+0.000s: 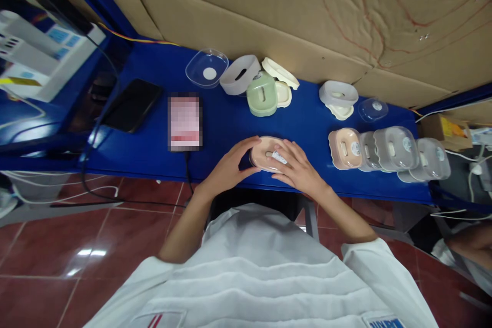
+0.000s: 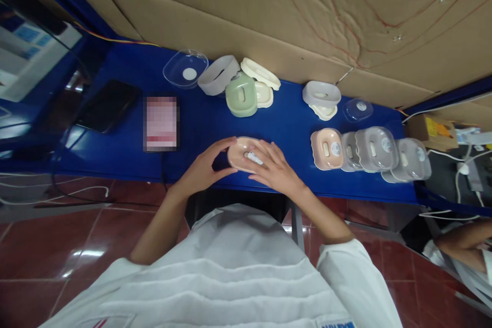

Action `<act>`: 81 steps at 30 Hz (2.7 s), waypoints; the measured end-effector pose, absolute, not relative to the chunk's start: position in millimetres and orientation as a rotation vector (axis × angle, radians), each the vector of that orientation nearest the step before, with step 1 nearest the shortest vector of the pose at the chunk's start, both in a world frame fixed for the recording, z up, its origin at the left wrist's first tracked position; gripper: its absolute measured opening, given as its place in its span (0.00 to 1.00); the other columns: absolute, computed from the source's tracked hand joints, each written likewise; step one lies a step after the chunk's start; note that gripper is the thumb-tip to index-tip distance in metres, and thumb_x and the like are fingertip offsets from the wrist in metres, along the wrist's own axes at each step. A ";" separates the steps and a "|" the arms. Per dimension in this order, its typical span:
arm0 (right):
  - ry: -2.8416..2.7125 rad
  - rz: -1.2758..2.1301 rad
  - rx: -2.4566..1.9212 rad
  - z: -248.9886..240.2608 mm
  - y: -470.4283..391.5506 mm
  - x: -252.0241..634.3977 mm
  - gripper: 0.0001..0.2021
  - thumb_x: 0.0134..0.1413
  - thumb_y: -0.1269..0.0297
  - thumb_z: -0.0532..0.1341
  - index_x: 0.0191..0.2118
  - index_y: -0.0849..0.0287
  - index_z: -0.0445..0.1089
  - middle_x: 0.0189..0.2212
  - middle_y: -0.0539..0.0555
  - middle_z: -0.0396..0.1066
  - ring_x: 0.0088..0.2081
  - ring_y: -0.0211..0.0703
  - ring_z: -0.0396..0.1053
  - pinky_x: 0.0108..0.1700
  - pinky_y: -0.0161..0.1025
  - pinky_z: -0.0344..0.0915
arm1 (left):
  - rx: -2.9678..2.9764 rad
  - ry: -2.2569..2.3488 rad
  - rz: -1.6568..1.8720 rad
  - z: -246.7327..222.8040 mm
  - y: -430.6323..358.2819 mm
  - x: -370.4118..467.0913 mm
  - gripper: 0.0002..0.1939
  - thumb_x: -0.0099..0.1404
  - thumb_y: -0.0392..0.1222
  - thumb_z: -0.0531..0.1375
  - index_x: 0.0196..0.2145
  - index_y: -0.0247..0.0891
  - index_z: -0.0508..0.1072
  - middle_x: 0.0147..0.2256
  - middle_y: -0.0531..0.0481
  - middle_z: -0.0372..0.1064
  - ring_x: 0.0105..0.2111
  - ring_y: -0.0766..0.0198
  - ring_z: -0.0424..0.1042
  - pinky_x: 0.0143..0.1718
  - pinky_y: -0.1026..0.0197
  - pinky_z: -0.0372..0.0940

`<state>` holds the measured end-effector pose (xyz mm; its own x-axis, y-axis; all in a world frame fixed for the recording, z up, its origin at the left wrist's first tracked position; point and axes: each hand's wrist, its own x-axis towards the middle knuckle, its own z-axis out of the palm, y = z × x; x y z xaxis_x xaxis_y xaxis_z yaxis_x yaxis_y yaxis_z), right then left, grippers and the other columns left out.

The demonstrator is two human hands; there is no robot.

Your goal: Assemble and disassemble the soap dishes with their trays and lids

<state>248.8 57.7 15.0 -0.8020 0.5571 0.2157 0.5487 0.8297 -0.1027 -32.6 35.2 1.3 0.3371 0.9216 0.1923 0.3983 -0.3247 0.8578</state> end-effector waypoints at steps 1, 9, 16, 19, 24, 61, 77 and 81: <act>-2.770 0.051 -0.905 19.2 54.2 247.7 0.33 0.71 0.56 0.63 0.76 0.45 0.56 0.75 0.59 0.57 0.77 0.64 0.50 0.74 0.67 0.56 | 1.882 1.176 0.913 0.7 34.5 -32.2 0.35 0.73 0.52 0.65 0.72 0.47 0.60 0.72 0.40 0.59 0.72 0.49 0.61 0.73 0.42 0.58; -2.369 0.031 -1.601 37.9 47.4 251.7 0.35 0.71 0.50 0.60 0.78 0.44 0.52 0.76 0.63 0.52 0.73 0.80 0.53 0.66 0.80 0.57 | 1.882 1.190 0.912 4.2 31.0 -30.3 0.30 0.77 0.48 0.60 0.73 0.50 0.58 0.72 0.42 0.57 0.71 0.51 0.61 0.71 0.44 0.62; -2.199 -0.028 -1.563 63.1 62.7 283.5 0.30 0.71 0.50 0.59 0.74 0.47 0.61 0.72 0.63 0.55 0.73 0.66 0.55 0.72 0.69 0.58 | 1.915 1.222 0.881 10.7 29.5 -31.0 0.24 0.78 0.49 0.58 0.68 0.47 0.65 0.69 0.44 0.63 0.69 0.52 0.64 0.72 0.43 0.60; -2.084 -0.192 -1.714 77.8 57.0 319.8 0.31 0.70 0.47 0.59 0.74 0.50 0.60 0.73 0.65 0.53 0.74 0.70 0.54 0.71 0.73 0.55 | 1.930 1.225 0.863 9.4 29.0 -31.3 0.22 0.78 0.50 0.58 0.66 0.48 0.68 0.68 0.45 0.64 0.69 0.52 0.65 0.72 0.43 0.60; -2.000 -0.291 -1.786 84.4 46.9 354.0 0.32 0.70 0.45 0.59 0.73 0.52 0.60 0.71 0.67 0.57 0.72 0.70 0.57 0.69 0.72 0.60 | 1.944 1.223 0.884 5.9 31.3 -30.4 0.19 0.78 0.51 0.58 0.63 0.48 0.71 0.67 0.45 0.65 0.68 0.52 0.66 0.71 0.43 0.61; -2.492 0.273 -0.971 78.1 82.6 236.4 0.18 0.77 0.62 0.51 0.57 0.51 0.78 0.54 0.56 0.81 0.57 0.50 0.76 0.61 0.51 0.70 | 2.079 1.294 1.126 20.7 27.5 1.2 0.37 0.74 0.52 0.64 0.74 0.50 0.54 0.77 0.38 0.41 0.76 0.42 0.51 0.72 0.35 0.59; -2.350 -0.173 -2.524 88.7 217.0 301.2 0.14 0.65 0.64 0.65 0.52 0.66 0.79 0.52 0.72 0.79 0.55 0.63 0.78 0.55 0.50 0.67 | 2.287 1.338 1.010 -5.3 23.2 -24.8 0.14 0.78 0.39 0.57 0.57 0.43 0.74 0.63 0.44 0.72 0.74 0.50 0.57 0.73 0.38 0.60; -2.206 -0.257 -2.441 99.8 199.0 305.5 0.16 0.71 0.62 0.59 0.55 0.65 0.76 0.51 0.70 0.80 0.53 0.63 0.78 0.52 0.50 0.69 | 2.260 1.369 1.038 -6.2 21.6 -25.2 0.13 0.78 0.40 0.57 0.57 0.43 0.73 0.63 0.44 0.72 0.74 0.49 0.58 0.73 0.38 0.61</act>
<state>305.5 199.0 99.8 0.0998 0.9950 0.0092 0.9704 -0.0993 0.2202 -25.2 21.6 -6.2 0.2842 0.8593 0.4252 0.6415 -0.5000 0.5818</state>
